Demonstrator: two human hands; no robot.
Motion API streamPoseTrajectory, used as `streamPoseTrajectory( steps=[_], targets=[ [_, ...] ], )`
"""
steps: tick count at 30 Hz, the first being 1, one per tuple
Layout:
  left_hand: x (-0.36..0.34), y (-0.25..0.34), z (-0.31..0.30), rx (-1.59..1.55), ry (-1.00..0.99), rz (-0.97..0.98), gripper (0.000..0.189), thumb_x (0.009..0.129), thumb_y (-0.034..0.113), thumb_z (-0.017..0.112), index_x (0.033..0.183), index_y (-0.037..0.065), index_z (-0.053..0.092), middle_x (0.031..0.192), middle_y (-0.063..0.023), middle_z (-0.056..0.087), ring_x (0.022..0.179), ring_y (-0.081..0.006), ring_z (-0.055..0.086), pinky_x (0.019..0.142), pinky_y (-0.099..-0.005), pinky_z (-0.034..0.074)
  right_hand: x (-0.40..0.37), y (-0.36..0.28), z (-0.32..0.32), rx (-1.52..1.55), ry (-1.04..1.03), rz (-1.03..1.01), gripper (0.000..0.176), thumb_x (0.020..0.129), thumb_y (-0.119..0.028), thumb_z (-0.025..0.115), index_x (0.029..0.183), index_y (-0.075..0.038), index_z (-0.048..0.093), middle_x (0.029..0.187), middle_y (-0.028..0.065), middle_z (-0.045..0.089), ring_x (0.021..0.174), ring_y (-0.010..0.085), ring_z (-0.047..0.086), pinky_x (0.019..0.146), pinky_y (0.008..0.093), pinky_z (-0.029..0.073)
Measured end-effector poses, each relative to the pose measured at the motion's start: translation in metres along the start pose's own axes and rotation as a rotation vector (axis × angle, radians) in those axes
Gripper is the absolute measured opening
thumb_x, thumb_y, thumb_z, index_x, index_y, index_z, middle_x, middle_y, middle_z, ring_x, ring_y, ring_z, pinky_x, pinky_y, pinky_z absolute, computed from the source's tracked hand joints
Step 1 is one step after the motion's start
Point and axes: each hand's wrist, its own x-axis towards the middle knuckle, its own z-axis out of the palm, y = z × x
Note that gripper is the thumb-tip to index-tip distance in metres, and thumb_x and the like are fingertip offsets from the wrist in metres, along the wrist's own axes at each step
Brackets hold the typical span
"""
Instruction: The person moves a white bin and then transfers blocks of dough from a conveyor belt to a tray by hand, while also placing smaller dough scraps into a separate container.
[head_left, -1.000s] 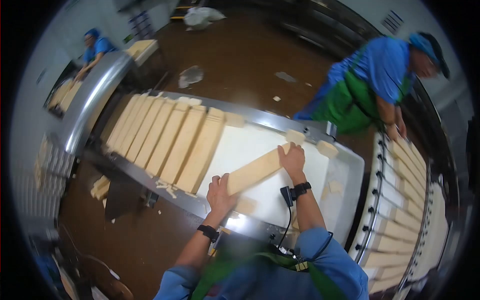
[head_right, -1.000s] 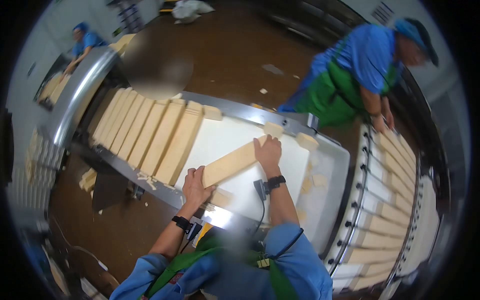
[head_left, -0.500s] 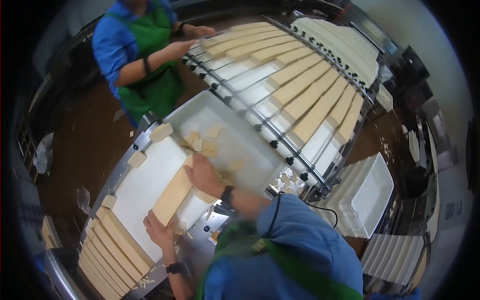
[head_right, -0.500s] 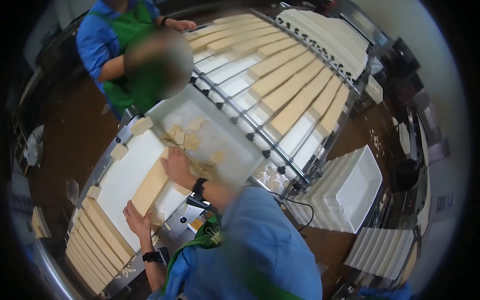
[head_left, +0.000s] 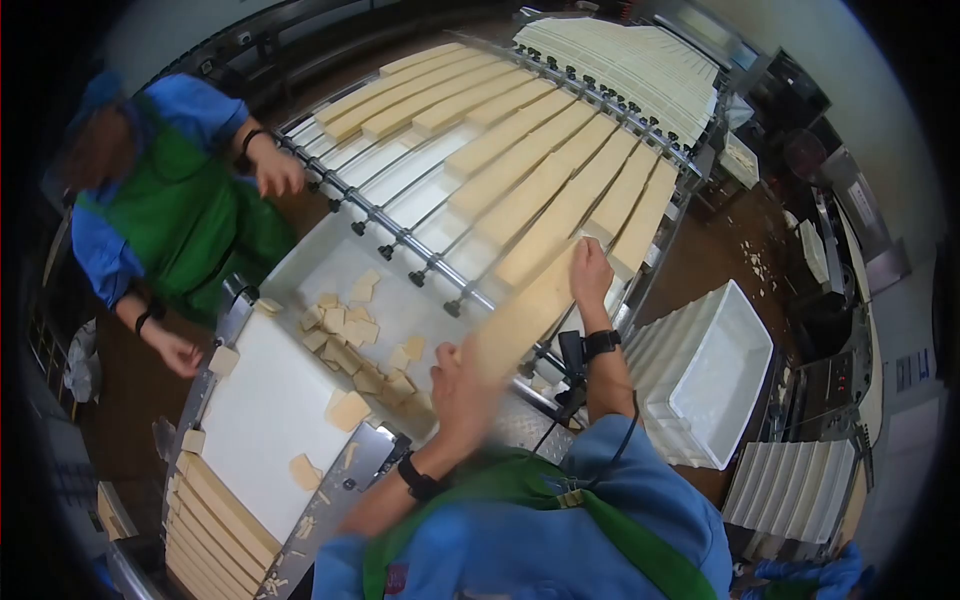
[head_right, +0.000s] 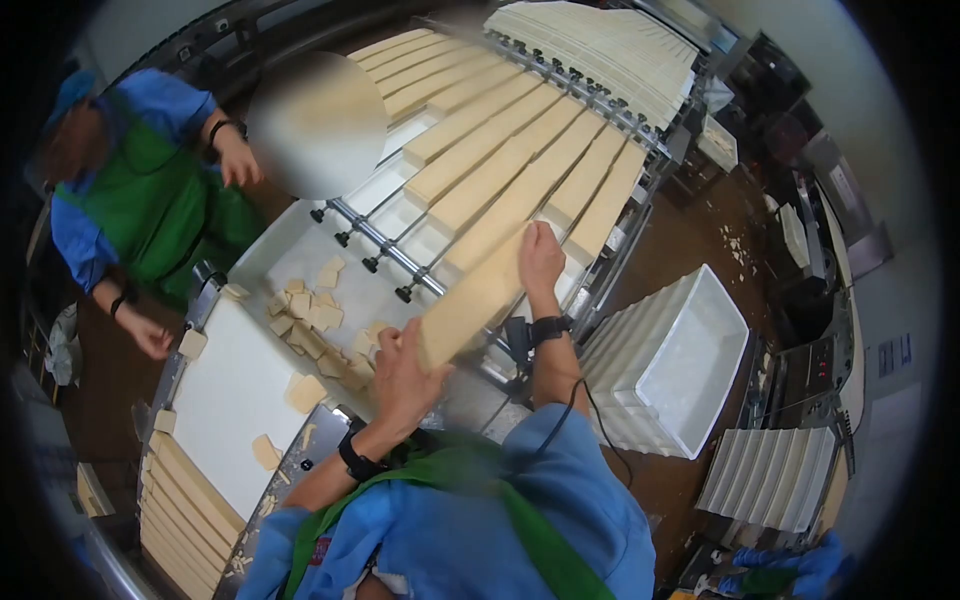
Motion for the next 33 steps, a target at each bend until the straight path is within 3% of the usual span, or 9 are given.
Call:
streamPoseTrajectory(
  steps=[8, 12, 15, 17, 19, 21, 24, 27, 33],
  targets=[
    [0.064, 0.036, 0.052, -0.100, -0.231, -0.009, 0.073, 0.091, 0.036, 0.074, 0.151, 0.009, 0.044, 0.126, -0.0220, 0.053, 0.114, -0.0431, 0.062, 0.097, -0.0525, 0.051, 0.069, 0.099, 0.041, -0.473, -0.451, -0.185, 0.038, 0.102, -0.035, 0.055, 0.111, 0.000, 0.068, 0.102, 0.0252, 0.071, 0.101, 0.0446, 0.068, 0.092, 0.0549, 0.051],
    [0.098, 0.030, 0.094, -0.157, -0.172, 0.023, 0.065, 0.091, 0.035, 0.072, 0.148, 0.015, 0.047, 0.127, -0.0247, 0.055, 0.106, -0.0482, 0.066, 0.092, -0.0530, 0.054, 0.071, 0.074, 0.018, -0.724, -0.305, -0.191, 0.040, 0.099, -0.035, 0.060, 0.110, 0.003, 0.067, 0.119, 0.0255, 0.066, 0.119, 0.0431, 0.060, 0.103, 0.0596, 0.043],
    [0.111, 0.040, 0.117, -0.202, -0.164, -0.059, 0.063, 0.091, 0.029, 0.070, 0.148, 0.015, 0.048, 0.132, -0.0234, 0.053, 0.106, -0.0484, 0.066, 0.093, -0.0531, 0.054, 0.054, 0.073, 0.008, -0.651, -0.242, -0.160, 0.037, 0.093, -0.030, 0.066, 0.112, 0.002, 0.067, 0.133, 0.0254, 0.058, 0.135, 0.0390, 0.047, 0.113, 0.0582, 0.033],
    [0.112, 0.041, 0.118, -0.245, -0.160, -0.066, 0.062, 0.090, 0.026, 0.069, 0.147, 0.015, 0.048, 0.134, -0.0226, 0.052, 0.107, -0.0487, 0.065, 0.094, -0.0533, 0.054, 0.026, 0.077, 0.002, -0.503, -0.225, -0.332, 0.054, 0.094, -0.032, 0.069, 0.132, 0.004, 0.061, 0.146, 0.0290, 0.050, 0.139, 0.0461, 0.043, 0.119, 0.0599, 0.030],
    [0.109, 0.038, 0.116, -0.284, -0.156, -0.080, 0.062, 0.089, 0.024, 0.068, 0.147, 0.015, 0.048, 0.136, -0.0218, 0.051, 0.108, -0.0490, 0.065, 0.094, -0.0536, 0.053, -0.005, 0.089, 0.003, -0.053, -0.368, -0.447, 0.064, 0.093, -0.032, 0.071, 0.144, 0.002, 0.053, 0.150, 0.0310, 0.047, 0.144, 0.0506, 0.036, 0.122, 0.0614, 0.022],
    [0.106, 0.033, 0.115, -0.311, -0.185, -0.028, 0.056, 0.094, 0.011, 0.060, 0.149, 0.012, 0.047, 0.134, -0.0185, 0.047, 0.107, -0.0366, 0.063, 0.096, -0.0465, 0.051, -0.041, 0.084, -0.007, 0.102, -0.455, -0.710, 0.066, 0.094, -0.033, 0.070, 0.149, -0.001, 0.049, 0.154, 0.0312, 0.042, 0.148, 0.0511, 0.031, 0.123, 0.0634, 0.018],
    [0.100, 0.031, 0.111, -0.348, -0.160, 0.095, 0.060, 0.091, 0.004, 0.056, 0.150, 0.012, 0.046, 0.136, -0.0194, 0.044, 0.121, -0.0387, 0.056, 0.104, -0.0456, 0.048, -0.070, 0.030, -0.042, 0.078, -0.617, -0.498, 0.067, 0.095, -0.036, 0.069, 0.152, -0.006, 0.050, 0.157, 0.0276, 0.042, 0.148, 0.0484, 0.034, 0.121, 0.0674, 0.018],
    [0.099, 0.028, 0.103, -0.427, -0.222, 0.123, 0.066, 0.087, -0.002, 0.052, 0.151, 0.011, 0.044, 0.138, -0.0209, 0.041, 0.134, -0.0408, 0.047, 0.113, -0.0443, 0.042, -0.062, 0.056, -0.026, 0.074, -0.686, -0.437, 0.072, 0.097, -0.042, 0.067, 0.158, -0.011, 0.044, 0.162, 0.0270, 0.036, 0.155, 0.0462, 0.025, 0.122, 0.0671, 0.014],
    [0.098, 0.007, 0.118, -0.448, -0.163, 0.184, 0.071, 0.082, -0.006, 0.047, 0.151, 0.008, 0.043, 0.139, -0.0231, 0.039, 0.136, -0.0426, 0.044, 0.118, -0.0431, 0.037, -0.055, 0.044, -0.042, 0.045, -0.835, -0.220, 0.085, 0.094, -0.044, 0.070, 0.161, -0.006, 0.035, 0.168, 0.0250, 0.024, 0.160, 0.0437, 0.011, 0.123, 0.0668, 0.006]
  ],
)
